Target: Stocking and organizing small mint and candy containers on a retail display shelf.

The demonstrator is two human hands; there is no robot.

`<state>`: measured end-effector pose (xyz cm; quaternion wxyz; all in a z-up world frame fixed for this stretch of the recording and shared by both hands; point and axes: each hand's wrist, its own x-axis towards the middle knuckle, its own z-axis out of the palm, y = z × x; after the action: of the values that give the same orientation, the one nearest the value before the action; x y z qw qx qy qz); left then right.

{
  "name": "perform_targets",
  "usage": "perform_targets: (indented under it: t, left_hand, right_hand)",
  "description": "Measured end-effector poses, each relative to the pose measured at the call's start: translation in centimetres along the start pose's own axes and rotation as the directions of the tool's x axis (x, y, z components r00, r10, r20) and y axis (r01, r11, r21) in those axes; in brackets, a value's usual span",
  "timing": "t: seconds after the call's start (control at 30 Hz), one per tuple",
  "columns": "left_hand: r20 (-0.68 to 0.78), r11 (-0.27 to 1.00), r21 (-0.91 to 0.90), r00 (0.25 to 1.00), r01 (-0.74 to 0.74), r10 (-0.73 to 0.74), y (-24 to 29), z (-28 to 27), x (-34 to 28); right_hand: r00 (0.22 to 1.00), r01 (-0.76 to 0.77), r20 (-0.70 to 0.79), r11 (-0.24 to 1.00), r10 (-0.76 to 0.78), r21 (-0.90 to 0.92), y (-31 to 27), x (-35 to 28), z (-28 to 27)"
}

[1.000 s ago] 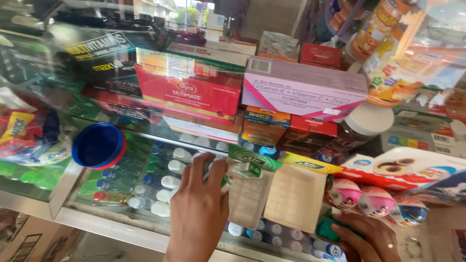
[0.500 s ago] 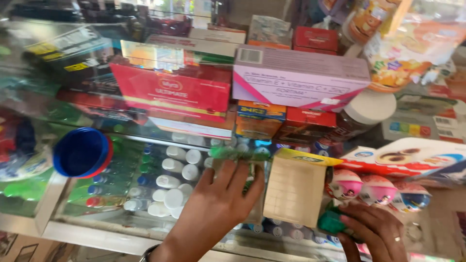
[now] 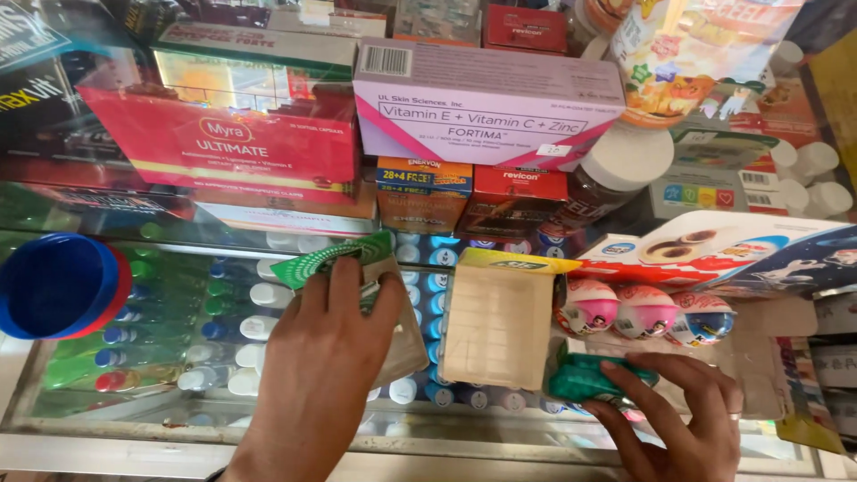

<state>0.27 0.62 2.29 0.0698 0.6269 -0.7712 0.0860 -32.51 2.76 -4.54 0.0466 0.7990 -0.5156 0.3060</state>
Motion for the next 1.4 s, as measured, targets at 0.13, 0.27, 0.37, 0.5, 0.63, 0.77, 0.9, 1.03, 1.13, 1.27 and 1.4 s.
perform_targets:
  t: [0.13, 0.27, 0.37, 0.5, 0.63, 0.77, 0.9, 1.03, 1.13, 1.27, 1.4]
  left_hand:
    - [-0.07, 0.998, -0.065, 0.997, 0.012, -0.017, -0.2, 0.5, -0.6]
    - [-0.176, 0.979, -0.2, 0.981, 0.051, -0.087, -0.5, 0.2, -1.8]
    - [-0.27, 0.922, -0.375, 0.94, 0.097, -0.208, -0.8, -0.2, -3.0]
    - [-0.311, 0.73, -0.664, 0.829, 0.161, -0.466, -0.7, 0.8, -4.7]
    - [-0.294, 0.678, -0.712, 0.8, 0.182, -0.524, -1.1, 1.3, -4.8]
    - [-0.28, 0.754, -0.625, 0.844, 0.201, -0.457, -1.7, 1.0, -4.4]
    - [-0.322, 0.783, -0.599, 0.843, 0.171, -0.43, -1.6, 1.1, -3.7]
    - [-0.32, 0.791, -0.59, 0.853, 0.162, -0.413, -1.8, 0.8, -3.4]
    - [-0.301, 0.794, -0.591, 0.873, 0.144, -0.383, -1.9, 0.6, -3.2]
    - [-0.284, 0.778, -0.614, 0.881, 0.136, -0.378, -2.1, 0.1, -3.0]
    - [-0.259, 0.77, -0.618, 0.882, 0.162, -0.394, -2.0, 0.3, -2.8]
  right_hand:
    - [0.993, -0.113, -0.015, 0.993, 0.113, -0.013, 0.5, -1.2, 0.0]
    - [0.996, -0.002, -0.084, 0.991, 0.013, 0.132, 1.4, -1.2, -0.5]
    - [0.994, -0.003, -0.104, 0.928, 0.045, 0.372, 3.5, -1.8, -1.3]
    - [0.622, -0.638, 0.505, 0.013, 0.599, 0.77, 12.9, -6.9, -2.5]
    - [0.984, -0.039, -0.083, 0.636, 0.161, 0.771, 3.2, -1.3, -1.5]
    - [0.995, -0.086, 0.018, 0.789, 0.095, 0.608, 3.3, -1.3, 0.4]
    - [0.993, 0.117, -0.066, 0.846, -0.096, 0.52, 0.6, 0.7, 1.8]
    - [0.993, 0.112, -0.032, 0.874, -0.11, 0.472, 1.2, 0.5, 1.9]
    - [0.995, 0.084, 0.014, 0.873, -0.103, 0.48, 1.6, 0.2, 2.1]
    - [0.996, 0.074, -0.003, 0.844, -0.085, 0.531, 0.9, 0.1, 2.3]
    - [0.995, 0.073, 0.023, 0.836, -0.101, 0.544, 2.0, -0.3, 2.8]
